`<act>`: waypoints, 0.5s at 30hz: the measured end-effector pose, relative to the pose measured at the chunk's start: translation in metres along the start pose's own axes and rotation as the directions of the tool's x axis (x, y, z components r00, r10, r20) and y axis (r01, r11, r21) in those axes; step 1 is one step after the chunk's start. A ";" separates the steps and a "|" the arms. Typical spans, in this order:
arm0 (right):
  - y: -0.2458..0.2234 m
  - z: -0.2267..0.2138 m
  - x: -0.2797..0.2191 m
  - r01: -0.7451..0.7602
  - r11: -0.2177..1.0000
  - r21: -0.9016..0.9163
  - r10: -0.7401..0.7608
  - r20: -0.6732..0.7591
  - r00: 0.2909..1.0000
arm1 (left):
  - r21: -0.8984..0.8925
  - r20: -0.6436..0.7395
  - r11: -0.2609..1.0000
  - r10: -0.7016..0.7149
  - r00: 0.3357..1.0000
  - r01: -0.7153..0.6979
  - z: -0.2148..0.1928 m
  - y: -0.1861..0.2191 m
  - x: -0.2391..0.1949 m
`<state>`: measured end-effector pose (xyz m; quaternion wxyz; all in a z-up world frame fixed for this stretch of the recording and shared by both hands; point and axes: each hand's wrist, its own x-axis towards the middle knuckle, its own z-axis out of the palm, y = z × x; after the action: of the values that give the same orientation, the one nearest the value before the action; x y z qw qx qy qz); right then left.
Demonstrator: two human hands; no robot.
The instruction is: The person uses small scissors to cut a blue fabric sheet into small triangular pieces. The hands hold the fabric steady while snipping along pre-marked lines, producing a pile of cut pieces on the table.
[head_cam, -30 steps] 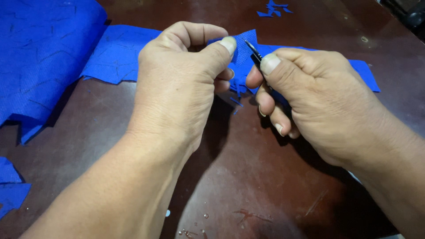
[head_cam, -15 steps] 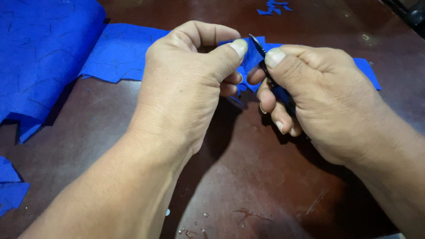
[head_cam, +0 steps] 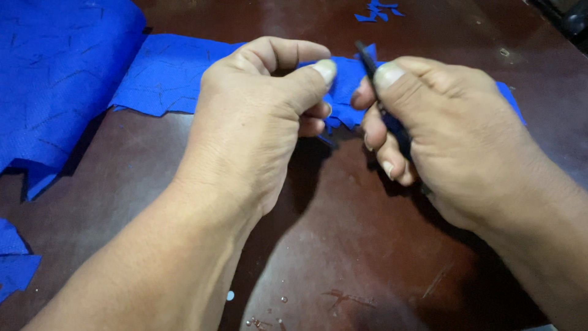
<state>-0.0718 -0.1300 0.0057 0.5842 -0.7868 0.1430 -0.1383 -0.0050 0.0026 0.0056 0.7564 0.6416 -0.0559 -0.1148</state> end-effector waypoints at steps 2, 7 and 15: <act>-0.001 -0.001 0.000 -0.029 0.998 0.055 0.030 -0.026 0.999 | -0.073 -0.006 0.997 -0.020 1.000 0.020 -0.001 -0.001 0.003; -0.001 -0.003 -0.002 -0.055 0.987 0.148 0.059 -0.020 0.998 | -0.237 -0.035 0.963 -0.139 0.990 0.127 -0.001 0.009 0.004; -0.001 -0.006 -0.007 -0.043 0.978 0.204 0.061 -0.080 0.995 | -0.341 -0.017 0.926 -0.181 0.983 0.164 -0.004 0.013 0.006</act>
<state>-0.0800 -0.1325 0.0085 0.6578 -0.7128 0.1738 -0.1705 0.0032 0.0071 0.0171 0.8432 0.5073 0.0394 -0.1734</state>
